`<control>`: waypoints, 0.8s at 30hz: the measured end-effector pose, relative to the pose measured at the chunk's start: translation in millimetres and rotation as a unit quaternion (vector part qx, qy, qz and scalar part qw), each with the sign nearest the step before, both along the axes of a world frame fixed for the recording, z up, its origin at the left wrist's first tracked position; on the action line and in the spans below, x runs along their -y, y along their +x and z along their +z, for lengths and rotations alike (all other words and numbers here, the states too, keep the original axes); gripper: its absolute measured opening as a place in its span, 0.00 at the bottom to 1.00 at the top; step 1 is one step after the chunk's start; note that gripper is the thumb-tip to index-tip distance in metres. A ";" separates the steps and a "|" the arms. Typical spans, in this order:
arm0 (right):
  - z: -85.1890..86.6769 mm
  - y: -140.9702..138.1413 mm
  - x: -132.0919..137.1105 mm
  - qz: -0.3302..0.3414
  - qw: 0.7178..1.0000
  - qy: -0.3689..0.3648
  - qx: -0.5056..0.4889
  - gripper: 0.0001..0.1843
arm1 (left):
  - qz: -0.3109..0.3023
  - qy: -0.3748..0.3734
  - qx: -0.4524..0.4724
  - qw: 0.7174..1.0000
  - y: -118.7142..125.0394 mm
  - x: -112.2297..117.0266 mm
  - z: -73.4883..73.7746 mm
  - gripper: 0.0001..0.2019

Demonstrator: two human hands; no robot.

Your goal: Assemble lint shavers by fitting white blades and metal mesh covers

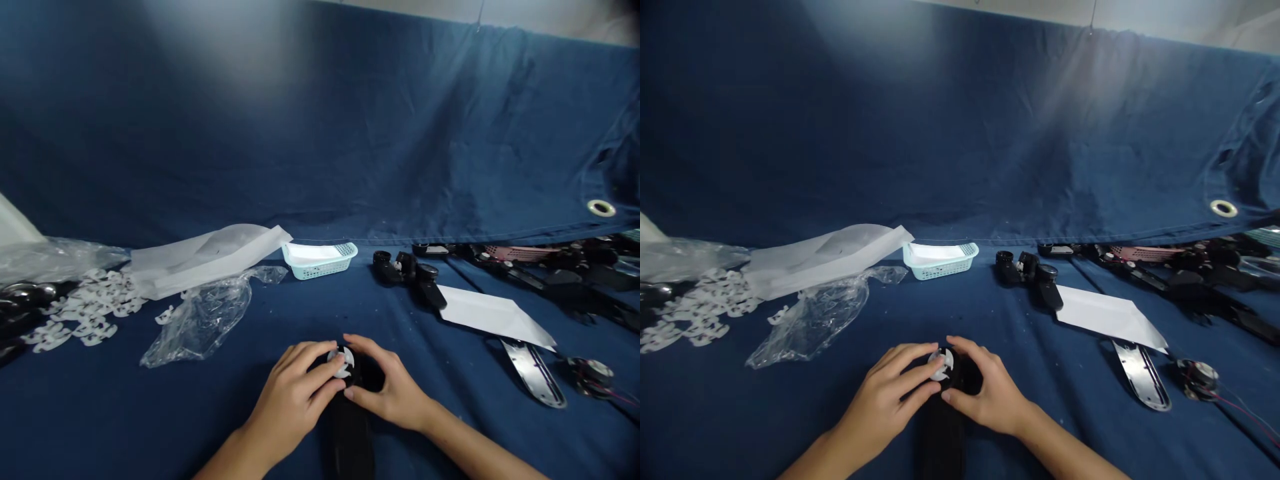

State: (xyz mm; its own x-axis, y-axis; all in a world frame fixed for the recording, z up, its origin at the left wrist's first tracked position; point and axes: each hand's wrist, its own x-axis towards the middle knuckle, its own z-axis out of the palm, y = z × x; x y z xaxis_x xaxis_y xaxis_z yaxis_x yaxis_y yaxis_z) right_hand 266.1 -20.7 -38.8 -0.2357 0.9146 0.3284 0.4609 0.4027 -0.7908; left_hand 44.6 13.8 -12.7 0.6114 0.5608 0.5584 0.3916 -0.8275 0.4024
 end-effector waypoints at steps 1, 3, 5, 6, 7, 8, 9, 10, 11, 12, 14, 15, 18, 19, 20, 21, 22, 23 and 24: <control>0.0 0.0 0.3 0.004 1.000 0.003 0.002 0.36 | 0.001 -0.002 0.000 1.000 0.3 0.1 -0.7 0.15; 0.8 -0.3 1.1 0.010 1.000 0.007 0.004 0.32 | 0.000 -0.010 0.002 1.000 0.8 0.3 -2.3 0.15; 2.5 -0.8 1.5 0.014 1.000 0.008 0.005 0.28 | -0.002 -0.021 0.007 1.000 1.4 0.4 -3.7 0.15; 3.7 -1.1 1.6 0.016 1.000 0.007 0.005 0.26 | -0.002 -0.027 0.011 1.000 1.7 0.4 -4.2 0.14; 4.9 -1.3 1.4 0.018 1.000 0.006 0.005 0.25 | -0.002 -0.032 0.015 0.999 2.0 0.3 -4.5 0.14; 6.0 -1.3 1.2 0.021 1.000 0.006 0.005 0.23 | -0.002 -0.037 0.018 0.999 2.3 0.2 -4.7 0.15; 6.9 -1.3 0.9 0.024 1.000 0.005 0.005 0.22 | -0.003 -0.041 0.021 0.999 2.6 0.1 -4.7 0.15; 7.5 -1.1 0.6 0.027 1.000 0.005 0.005 0.22 | -0.005 -0.046 0.024 0.999 2.9 0.2 -4.6 0.15; 7.8 -0.9 0.3 0.027 1.000 0.005 0.005 0.21 | -0.006 -0.049 0.027 0.998 3.1 0.3 -4.7 0.16; 7.8 -0.6 0.2 0.026 1.000 0.005 0.006 0.21 | -0.005 -0.053 0.030 0.998 3.3 0.6 -4.9 0.17; 6.9 -0.1 0.1 0.023 1.000 0.004 0.008 0.21 | 0.004 -0.059 0.040 0.997 3.7 1.5 -5.8 0.19; 6.4 -0.1 0.2 0.023 1.000 0.004 0.009 0.21 | 0.008 -0.061 0.044 0.997 3.8 1.9 -6.5 0.19; 5.3 -0.6 0.2 0.029 0.999 0.004 0.013 0.21 | 0.013 -0.067 0.052 0.996 3.4 2.7 -8.0 0.14; 5.3 -0.8 0.1 0.032 0.999 0.004 0.014 0.21 | 0.013 -0.071 0.053 0.996 3.1 2.8 -8.1 0.13; 5.4 -0.9 0.0 0.034 0.999 0.004 0.015 0.21 | 0.014 -0.077 0.054 0.995 2.8 2.9 -8.0 0.13; 5.5 -0.8 -0.1 0.035 0.999 0.004 0.015 0.22 | 0.017 -0.086 0.056 0.995 2.4 3.0 -7.7 0.13; 5.6 -0.7 -0.1 0.035 0.999 0.004 0.016 0.22 | 0.020 -0.097 0.059 0.993 2.2 3.2 -7.3 0.14; 5.6 -0.3 0.0 0.035 0.999 0.004 0.017 0.22 | 0.023 -0.108 0.062 0.992 2.1 3.5 -6.9 0.14; 5.5 0.1 0.2 0.035 0.999 0.004 0.017 0.22 | 0.026 -0.120 0.065 0.990 2.2 3.8 -6.5 0.14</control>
